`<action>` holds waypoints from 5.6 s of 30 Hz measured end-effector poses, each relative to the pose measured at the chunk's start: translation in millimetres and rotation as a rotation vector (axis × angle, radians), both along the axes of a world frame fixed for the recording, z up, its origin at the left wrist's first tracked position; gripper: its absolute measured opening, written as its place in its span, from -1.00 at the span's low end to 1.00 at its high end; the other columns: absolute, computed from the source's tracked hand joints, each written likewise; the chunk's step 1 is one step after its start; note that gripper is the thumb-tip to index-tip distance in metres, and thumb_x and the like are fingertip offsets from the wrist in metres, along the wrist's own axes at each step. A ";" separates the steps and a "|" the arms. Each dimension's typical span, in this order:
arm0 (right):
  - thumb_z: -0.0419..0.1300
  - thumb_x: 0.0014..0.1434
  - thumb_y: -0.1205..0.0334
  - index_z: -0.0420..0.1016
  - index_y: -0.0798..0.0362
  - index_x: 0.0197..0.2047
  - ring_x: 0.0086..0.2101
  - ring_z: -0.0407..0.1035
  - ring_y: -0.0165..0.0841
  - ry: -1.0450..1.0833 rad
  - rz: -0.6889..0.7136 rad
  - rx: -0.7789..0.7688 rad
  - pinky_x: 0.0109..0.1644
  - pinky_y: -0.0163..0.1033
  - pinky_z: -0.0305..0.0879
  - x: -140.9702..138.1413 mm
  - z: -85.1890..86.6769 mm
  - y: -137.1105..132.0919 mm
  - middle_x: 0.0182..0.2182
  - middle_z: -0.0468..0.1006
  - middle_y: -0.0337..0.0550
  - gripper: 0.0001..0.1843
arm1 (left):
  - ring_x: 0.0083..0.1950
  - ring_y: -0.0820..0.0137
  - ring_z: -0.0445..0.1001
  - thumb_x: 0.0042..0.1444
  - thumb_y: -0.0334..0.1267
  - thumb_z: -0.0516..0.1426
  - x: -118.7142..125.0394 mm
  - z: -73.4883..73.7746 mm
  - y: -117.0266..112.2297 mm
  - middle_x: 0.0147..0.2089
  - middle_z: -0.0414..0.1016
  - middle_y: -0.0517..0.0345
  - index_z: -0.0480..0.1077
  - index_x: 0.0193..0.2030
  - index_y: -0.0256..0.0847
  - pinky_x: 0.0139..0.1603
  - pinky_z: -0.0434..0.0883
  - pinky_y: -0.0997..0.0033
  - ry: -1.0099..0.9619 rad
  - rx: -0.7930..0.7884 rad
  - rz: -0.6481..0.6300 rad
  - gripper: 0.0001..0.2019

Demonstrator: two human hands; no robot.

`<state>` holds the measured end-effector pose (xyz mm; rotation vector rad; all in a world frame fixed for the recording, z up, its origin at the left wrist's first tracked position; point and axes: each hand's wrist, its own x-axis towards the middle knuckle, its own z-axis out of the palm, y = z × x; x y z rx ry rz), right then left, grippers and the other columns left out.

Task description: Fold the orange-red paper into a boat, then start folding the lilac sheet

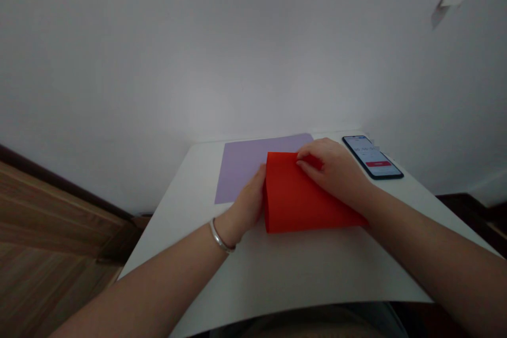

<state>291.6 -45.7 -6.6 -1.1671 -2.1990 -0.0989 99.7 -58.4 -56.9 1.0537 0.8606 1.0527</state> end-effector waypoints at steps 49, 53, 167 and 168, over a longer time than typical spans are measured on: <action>0.16 0.16 0.10 0.28 -0.12 -0.09 -0.04 0.44 -0.14 0.779 -0.133 -0.242 -0.12 -0.01 0.46 46.2 -36.0 -1.6 0.01 0.50 -0.03 -0.75 | -0.42 0.34 0.48 0.07 -0.22 0.15 -9.7 23.1 -7.4 -0.30 0.48 0.22 0.28 0.01 0.00 -0.48 0.42 0.40 0.154 0.123 0.292 -0.66; 0.20 0.09 0.21 0.33 -0.06 0.06 0.12 0.29 -0.07 0.401 -0.215 0.061 0.06 0.12 0.35 47.7 -28.8 -4.2 0.16 0.38 0.03 -0.57 | -0.43 0.37 0.48 0.09 -0.26 0.13 -7.3 20.4 -6.0 -0.31 0.48 0.22 0.27 0.00 -0.03 -0.50 0.42 0.42 0.107 0.132 0.285 -0.69; 0.24 0.08 0.07 0.62 -0.01 -0.14 -0.48 0.37 -0.32 0.413 -0.248 -0.325 -0.36 -0.16 0.30 78.8 -25.1 14.1 -0.49 0.57 -0.17 -0.69 | -0.48 0.44 0.41 0.09 -0.17 0.14 -13.0 17.8 8.3 -0.42 0.50 0.18 0.45 0.00 -0.18 -0.47 0.34 0.48 0.139 0.185 0.371 -0.66; 0.23 0.08 0.08 0.62 0.00 -0.14 -0.48 0.36 -0.32 0.406 -0.264 -0.320 -0.37 -0.16 0.28 79.0 -26.5 15.0 -0.49 0.56 -0.17 -0.69 | -0.52 0.46 0.37 0.08 -0.16 0.14 -15.3 16.9 10.4 -0.47 0.46 0.20 0.45 0.00 -0.20 -0.52 0.29 0.50 0.209 0.212 0.364 -0.65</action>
